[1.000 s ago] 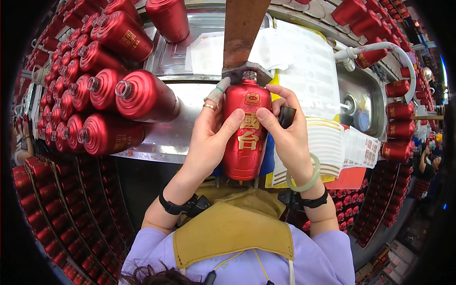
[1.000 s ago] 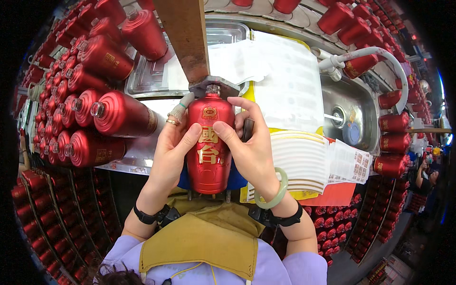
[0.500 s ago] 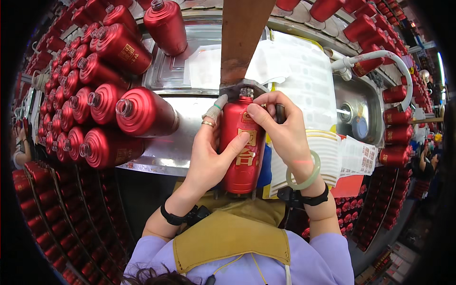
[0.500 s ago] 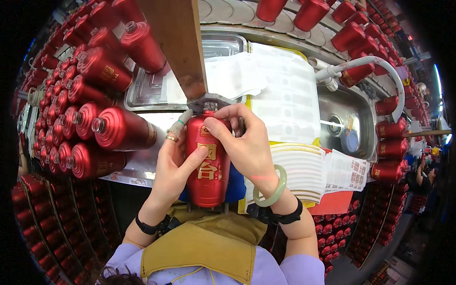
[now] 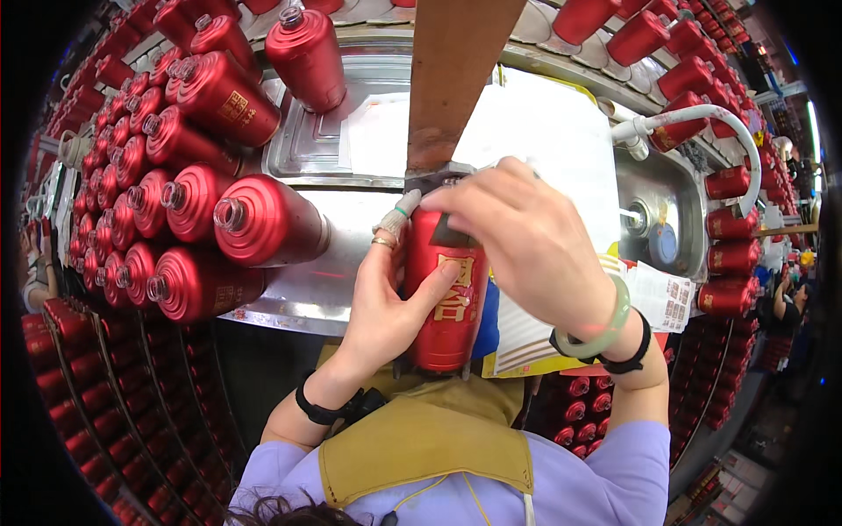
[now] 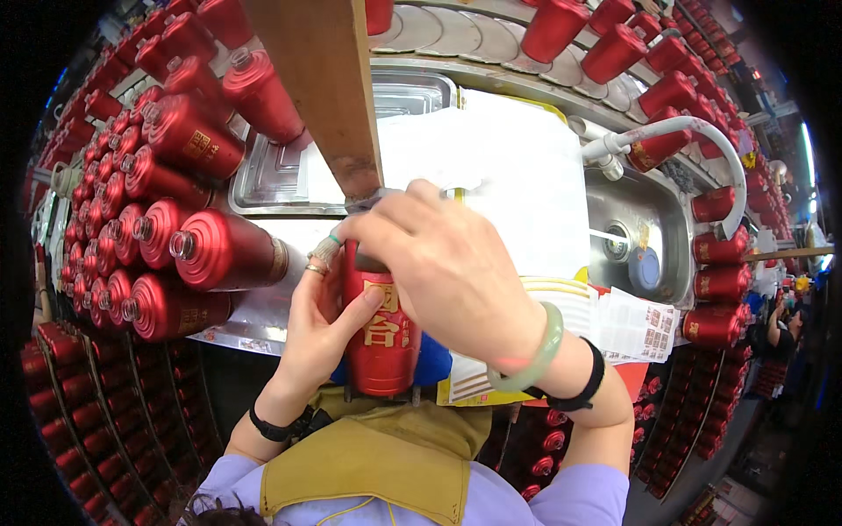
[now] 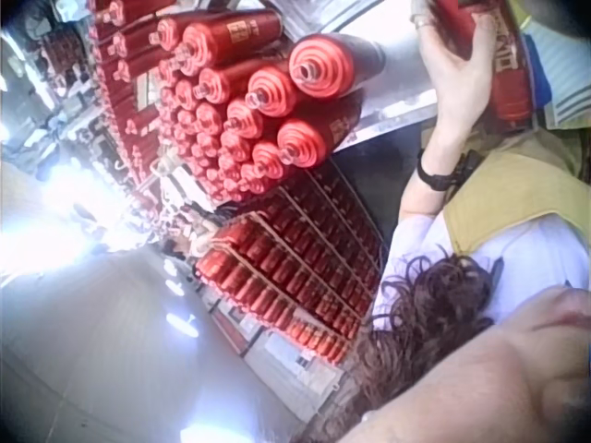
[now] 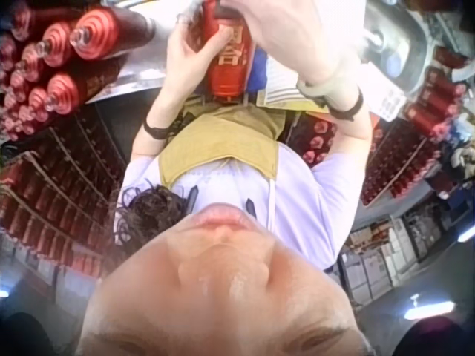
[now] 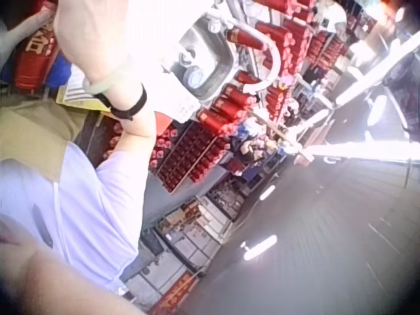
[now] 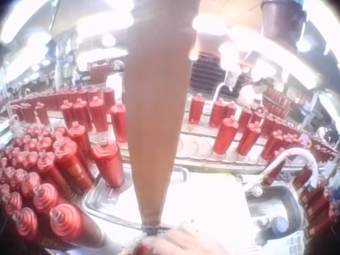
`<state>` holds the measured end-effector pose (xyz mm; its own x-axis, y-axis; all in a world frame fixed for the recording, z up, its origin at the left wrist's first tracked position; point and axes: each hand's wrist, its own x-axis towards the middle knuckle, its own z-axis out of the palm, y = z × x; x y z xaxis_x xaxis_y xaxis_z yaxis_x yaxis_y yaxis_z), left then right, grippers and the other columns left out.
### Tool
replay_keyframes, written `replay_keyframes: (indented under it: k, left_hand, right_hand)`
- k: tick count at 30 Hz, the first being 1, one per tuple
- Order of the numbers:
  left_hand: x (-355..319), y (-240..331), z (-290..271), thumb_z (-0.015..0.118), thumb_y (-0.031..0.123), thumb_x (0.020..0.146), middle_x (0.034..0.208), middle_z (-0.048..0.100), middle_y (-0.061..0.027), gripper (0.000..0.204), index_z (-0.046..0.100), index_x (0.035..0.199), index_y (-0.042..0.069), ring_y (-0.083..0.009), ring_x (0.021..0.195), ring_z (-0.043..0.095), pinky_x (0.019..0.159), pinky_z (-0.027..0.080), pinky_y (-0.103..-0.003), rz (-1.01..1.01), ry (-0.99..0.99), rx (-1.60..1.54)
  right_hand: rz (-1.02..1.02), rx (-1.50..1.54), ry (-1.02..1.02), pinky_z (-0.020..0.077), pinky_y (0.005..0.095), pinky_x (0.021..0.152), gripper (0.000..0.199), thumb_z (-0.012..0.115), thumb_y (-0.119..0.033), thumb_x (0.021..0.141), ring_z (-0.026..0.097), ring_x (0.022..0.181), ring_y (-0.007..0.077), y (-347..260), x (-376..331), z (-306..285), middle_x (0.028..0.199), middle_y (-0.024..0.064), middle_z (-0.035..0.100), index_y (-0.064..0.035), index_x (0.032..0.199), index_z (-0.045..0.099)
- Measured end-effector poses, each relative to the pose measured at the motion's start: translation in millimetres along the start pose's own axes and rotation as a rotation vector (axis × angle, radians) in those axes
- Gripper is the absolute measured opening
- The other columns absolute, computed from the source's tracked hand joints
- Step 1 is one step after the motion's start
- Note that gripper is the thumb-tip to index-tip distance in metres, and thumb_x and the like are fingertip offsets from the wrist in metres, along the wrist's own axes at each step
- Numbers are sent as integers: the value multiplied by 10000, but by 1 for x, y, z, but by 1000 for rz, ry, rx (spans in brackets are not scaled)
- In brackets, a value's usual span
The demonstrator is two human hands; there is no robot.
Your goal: Applying labels and gold foil decorations to red liquor bottles on a production line.
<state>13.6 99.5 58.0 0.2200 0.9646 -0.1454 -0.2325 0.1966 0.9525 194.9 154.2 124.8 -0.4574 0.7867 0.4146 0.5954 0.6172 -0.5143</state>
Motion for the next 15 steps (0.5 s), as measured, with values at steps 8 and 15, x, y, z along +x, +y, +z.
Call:
replay_keyframes:
  k: [8,15]
  left_hand:
    - [0,-1,0,729,77,949,1435,513,-181,762,293,1556,-69,-218,1323,535,1127,427,-378,-5,5,37]
    - [2,-4,-12,634,139,1036,1505,482,-162,692,259,1585,-54,-201,1375,493,1163,382,-356,-82,-52,-214]
  right_hand:
    - [-62,-310,74,516,388,733,215,721,-1,798,603,845,267,25,5,19,884,51,652,-56,1005,723]
    - [295,161,325,504,302,729,189,648,-11,915,636,809,201,18,-15,9,896,52,667,-41,1094,702]
